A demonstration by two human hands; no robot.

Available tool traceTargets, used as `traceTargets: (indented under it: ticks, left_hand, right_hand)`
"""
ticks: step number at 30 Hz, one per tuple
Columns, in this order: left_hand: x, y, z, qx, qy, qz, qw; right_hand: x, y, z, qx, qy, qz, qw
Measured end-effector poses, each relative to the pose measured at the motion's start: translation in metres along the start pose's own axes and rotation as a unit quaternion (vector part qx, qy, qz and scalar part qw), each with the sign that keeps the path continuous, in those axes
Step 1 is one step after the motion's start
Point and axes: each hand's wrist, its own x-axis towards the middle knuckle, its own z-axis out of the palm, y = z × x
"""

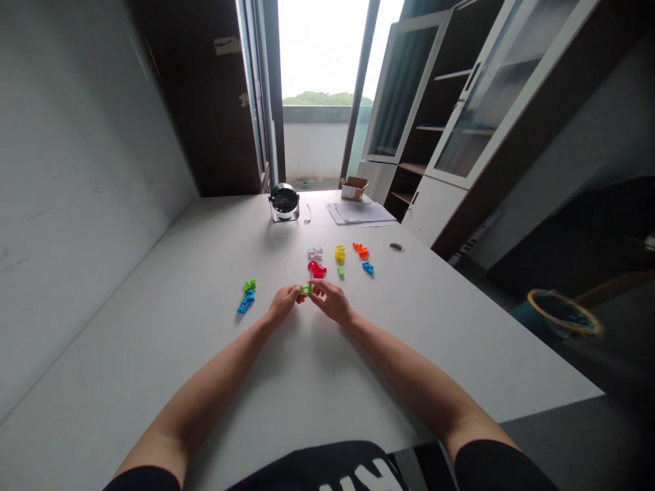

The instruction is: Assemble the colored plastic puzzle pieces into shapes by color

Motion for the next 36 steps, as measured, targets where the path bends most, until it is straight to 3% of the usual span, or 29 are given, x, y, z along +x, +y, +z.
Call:
traceTargets:
  ticks: [11, 18, 29, 36]
  left_hand:
    - [-0.0029, -0.0007, 0.001, 0.017, 0.033, 0.037, 0.999]
    - [-0.0056, 0.0017, 0.001, 0.016, 0.012, 0.032, 0.999]
    - [-0.0018, 0.0039, -0.0017, 0.001, 0.029, 0.009, 1.0]
    - [-0.0045, 0.0036, 0.0005, 0.055, 0.008, 0.032, 0.998]
  right_hand:
    - [0.0004, -0.003, -0.0005, -0.011, 0.007, 0.034, 0.999]
    - [0.0011, -0.001, -0.0029, -0.004, 0.015, 0.083, 0.996]
    - [0.0007, -0.0021, -0.0024, 0.026, -0.014, 0.072, 0.997]
    - [0.0006, -0.0024, -0.0013, 0.008, -0.014, 0.067, 0.998]
